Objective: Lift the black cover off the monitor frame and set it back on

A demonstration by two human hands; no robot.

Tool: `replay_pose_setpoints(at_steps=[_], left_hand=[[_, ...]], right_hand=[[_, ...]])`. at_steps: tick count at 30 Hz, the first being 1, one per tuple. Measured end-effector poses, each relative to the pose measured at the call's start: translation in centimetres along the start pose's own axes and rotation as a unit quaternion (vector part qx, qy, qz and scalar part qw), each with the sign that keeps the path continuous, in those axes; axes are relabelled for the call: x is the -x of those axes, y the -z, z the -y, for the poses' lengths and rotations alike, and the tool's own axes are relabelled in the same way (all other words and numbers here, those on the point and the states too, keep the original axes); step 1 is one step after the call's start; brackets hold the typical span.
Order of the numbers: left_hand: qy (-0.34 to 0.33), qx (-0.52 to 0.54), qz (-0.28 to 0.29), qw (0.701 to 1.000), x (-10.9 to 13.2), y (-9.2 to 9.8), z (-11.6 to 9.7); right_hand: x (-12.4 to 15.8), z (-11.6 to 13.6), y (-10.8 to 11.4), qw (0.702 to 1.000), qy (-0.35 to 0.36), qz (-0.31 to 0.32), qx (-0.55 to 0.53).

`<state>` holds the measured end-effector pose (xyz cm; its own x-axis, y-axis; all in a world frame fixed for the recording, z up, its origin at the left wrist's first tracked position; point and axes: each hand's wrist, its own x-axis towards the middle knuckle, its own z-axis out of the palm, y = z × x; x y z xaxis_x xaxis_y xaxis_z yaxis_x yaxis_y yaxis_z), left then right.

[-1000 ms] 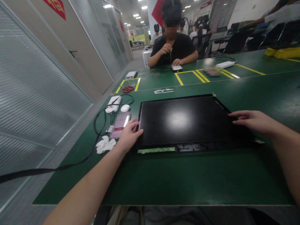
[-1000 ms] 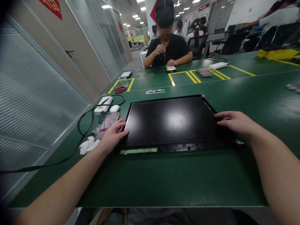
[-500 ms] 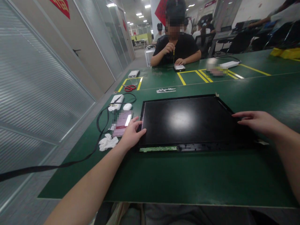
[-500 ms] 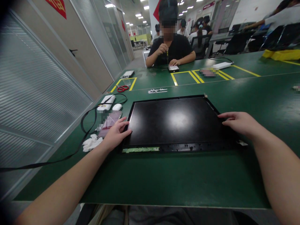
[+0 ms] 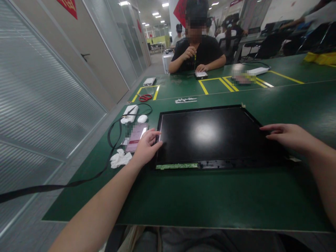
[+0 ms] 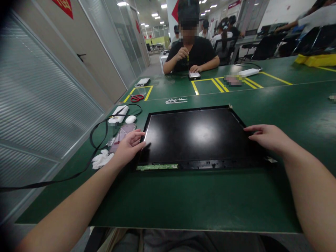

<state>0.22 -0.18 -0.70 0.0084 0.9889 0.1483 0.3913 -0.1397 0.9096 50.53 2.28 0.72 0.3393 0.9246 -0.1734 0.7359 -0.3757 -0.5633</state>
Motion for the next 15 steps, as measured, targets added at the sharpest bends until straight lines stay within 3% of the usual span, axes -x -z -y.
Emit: replay_pose_setpoints(at_steps=[3, 6, 10, 13, 15], left_hand=[[-0.004, 0.044, -0.007, 0.999, -0.1, 0.0, 0.1], [0.006, 0.02, 0.004, 1.0, -0.2, 0.3, 0.0], [-0.037, -0.117, 0.056, 0.991, 0.3, 1.0, -1.1], [-0.117, -0.243, 0.102, 0.957, 0.9, 1.5, -2.4], [-0.147, -0.272, 0.165, 0.937, 1.2, 1.8, -3.1]], right_hand=[[0.3, 0.4, 0.1, 1.0, -0.005, 0.003, 0.006], [0.6, 0.9, 0.2, 1.0, -0.015, -0.004, 0.025], [0.6, 1.1, 0.2, 0.999, -0.021, -0.004, 0.039], [0.3, 0.7, 0.2, 0.999, -0.007, -0.003, 0.047], [0.1, 0.3, 0.1, 0.998, 0.002, -0.003, 0.055]])
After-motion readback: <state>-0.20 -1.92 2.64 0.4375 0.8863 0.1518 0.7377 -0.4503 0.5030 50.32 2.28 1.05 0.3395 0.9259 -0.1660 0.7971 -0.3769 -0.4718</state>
